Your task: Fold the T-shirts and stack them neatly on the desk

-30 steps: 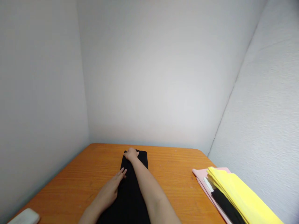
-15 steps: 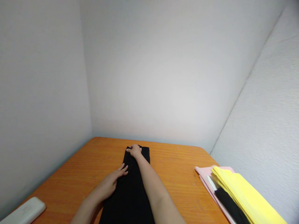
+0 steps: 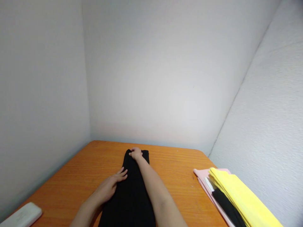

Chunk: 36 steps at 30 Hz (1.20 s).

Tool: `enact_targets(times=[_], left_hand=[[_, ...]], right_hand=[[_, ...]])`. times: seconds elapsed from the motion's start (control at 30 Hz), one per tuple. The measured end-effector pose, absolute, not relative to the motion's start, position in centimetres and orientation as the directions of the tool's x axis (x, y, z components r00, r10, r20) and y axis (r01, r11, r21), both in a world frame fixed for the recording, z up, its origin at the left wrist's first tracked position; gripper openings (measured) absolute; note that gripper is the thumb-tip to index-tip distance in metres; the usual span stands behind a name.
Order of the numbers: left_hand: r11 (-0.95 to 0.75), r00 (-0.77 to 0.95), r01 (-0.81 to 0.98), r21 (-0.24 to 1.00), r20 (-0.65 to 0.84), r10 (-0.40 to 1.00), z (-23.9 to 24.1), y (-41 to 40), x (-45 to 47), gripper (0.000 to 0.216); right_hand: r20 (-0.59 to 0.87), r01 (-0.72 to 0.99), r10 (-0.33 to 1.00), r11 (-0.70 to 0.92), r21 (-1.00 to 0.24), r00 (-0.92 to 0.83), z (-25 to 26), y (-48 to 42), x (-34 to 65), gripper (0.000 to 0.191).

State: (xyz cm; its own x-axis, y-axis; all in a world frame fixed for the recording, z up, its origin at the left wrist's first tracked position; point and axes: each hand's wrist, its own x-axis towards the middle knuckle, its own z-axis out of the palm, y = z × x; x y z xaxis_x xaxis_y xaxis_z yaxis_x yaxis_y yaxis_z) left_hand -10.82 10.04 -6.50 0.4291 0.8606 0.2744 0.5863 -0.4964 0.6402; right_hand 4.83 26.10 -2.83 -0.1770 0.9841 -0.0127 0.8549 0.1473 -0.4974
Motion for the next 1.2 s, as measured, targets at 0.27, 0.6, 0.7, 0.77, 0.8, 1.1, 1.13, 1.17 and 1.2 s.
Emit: enact_targets(times=[0.27,0.6,0.7,0.77,0.8,1.1,1.13,1.17,1.2], left_hand=[[-0.483,0.444,0.569,0.665,0.246,0.862,-7.3,10.8,-11.2,0.062],[-0.454,0.431,0.609,0.65,0.209,0.878,-7.5,11.0,-11.0,0.061],[-0.462,0.432,0.63,0.625,0.213,0.877,-7.0,10.5,-10.9,0.061],[-0.457,0.405,0.684,0.568,0.226,0.886,-6.6,10.1,-11.1,0.06],[-0.442,0.377,0.723,0.531,0.233,0.896,-6.5,9.8,-11.2,0.059],[-0.042,0.034,0.96,0.278,0.034,0.999,-4.9,8.7,-11.4,0.067],[-0.024,0.02,0.963,0.268,0.019,1.0,-4.8,8.7,-11.2,0.067],[-0.017,0.014,0.965,0.261,0.013,1.0,-4.7,8.5,-11.0,0.066],[-0.018,0.015,0.966,0.256,0.015,1.0,-4.7,8.3,-10.9,0.065]], right_hand=[[0.254,0.892,0.956,0.238,-0.384,-0.146,-2.6,23.6,4.4,0.029],[0.246,0.832,0.857,0.506,-0.228,-0.453,-4.9,17.4,10.0,0.064],[0.152,0.838,0.866,0.499,-0.221,-0.476,-5.4,16.6,11.0,0.073],[0.145,0.844,0.874,0.486,-0.228,-0.464,-5.3,16.3,11.1,0.074],[0.152,0.846,0.877,0.48,-0.231,-0.456,-5.3,16.3,11.1,0.074],[0.144,0.842,0.874,0.485,-0.237,-0.464,-4.6,16.0,11.4,0.071],[0.15,0.84,0.872,0.489,-0.237,-0.465,-4.4,15.9,11.5,0.07],[0.16,0.837,0.87,0.492,-0.238,-0.466,-4.1,15.7,11.5,0.069],[0.172,0.835,0.868,0.495,-0.239,-0.466,-3.7,15.4,11.5,0.068]])
